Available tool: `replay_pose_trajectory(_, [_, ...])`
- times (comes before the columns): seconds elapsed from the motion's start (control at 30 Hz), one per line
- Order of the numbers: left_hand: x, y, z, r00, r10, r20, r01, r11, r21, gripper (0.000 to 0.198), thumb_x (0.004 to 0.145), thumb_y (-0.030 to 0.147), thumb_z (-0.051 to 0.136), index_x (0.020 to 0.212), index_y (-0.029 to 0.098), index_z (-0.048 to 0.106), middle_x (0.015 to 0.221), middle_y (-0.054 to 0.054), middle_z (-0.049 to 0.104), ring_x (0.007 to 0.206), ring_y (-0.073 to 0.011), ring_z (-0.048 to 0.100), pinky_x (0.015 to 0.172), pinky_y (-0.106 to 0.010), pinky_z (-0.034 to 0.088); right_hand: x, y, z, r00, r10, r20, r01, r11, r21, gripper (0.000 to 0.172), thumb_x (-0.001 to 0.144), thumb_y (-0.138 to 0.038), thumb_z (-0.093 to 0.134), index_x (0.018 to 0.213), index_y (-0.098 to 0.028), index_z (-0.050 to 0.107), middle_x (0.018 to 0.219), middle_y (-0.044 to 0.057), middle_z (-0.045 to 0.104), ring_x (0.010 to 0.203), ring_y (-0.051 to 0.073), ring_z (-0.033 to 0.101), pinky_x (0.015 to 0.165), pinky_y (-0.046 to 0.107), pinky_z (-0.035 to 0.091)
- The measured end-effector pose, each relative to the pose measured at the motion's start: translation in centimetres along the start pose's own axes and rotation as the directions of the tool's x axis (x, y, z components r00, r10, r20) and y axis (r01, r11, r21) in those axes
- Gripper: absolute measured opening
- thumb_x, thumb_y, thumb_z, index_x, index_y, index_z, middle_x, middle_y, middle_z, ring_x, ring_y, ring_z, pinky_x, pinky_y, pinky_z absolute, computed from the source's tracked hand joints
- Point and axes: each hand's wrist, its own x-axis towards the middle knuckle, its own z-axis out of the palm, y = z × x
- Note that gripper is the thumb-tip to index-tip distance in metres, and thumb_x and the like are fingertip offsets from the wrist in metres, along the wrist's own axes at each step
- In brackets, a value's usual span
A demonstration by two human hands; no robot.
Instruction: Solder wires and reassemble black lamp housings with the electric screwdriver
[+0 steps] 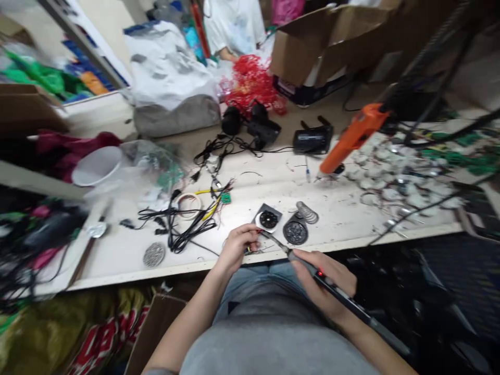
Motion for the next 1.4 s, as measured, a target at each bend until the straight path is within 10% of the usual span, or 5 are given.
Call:
replay_pose_trajectory(0.87, [0.2, -0.6, -0.5, 0.998, 0.003, 0.066, 0.002, 0.996, -0.085, 0.024, 0.051, 0.017, 0.072, 0.074, 0.014, 0.074, 0.055, 0.006, 0.058, 0.04, -0.0054, 0.047, 0.065, -0.03, 0.051, -0.5, 0.9, 2.4, 1.0, -0.018, 0.001, 0.018, 0.999, 0.037, 0.021, 0.087, -0.013, 0.071, 0.106, -0.021, 0.07, 0.084, 0.003, 0.078, 0.066, 0.014, 0.074, 0.065, 0.023, 0.061])
replay_pose_trajectory(1.4, [0.6, -2.3, -1.2, 0.993, 0.115, 0.033, -0.116, 0.993, 0.006, 0.038, 0.05, 0.024, 0.081, 0.086, 0.015, 0.076, 0.074, 0.0, 0.064, 0.051, -0.0046, 0.047, 0.047, -0.019, 0.03, 0.3, 0.5, 0.4, 0.985, -0.125, -0.119, 0.13, 0.991, 0.035, 0.029, 0.086, -0.005, 0.07, 0.112, -0.016, 0.069, 0.081, 0.004, 0.074, 0.068, 0.015, 0.07, 0.061, 0.026, 0.059])
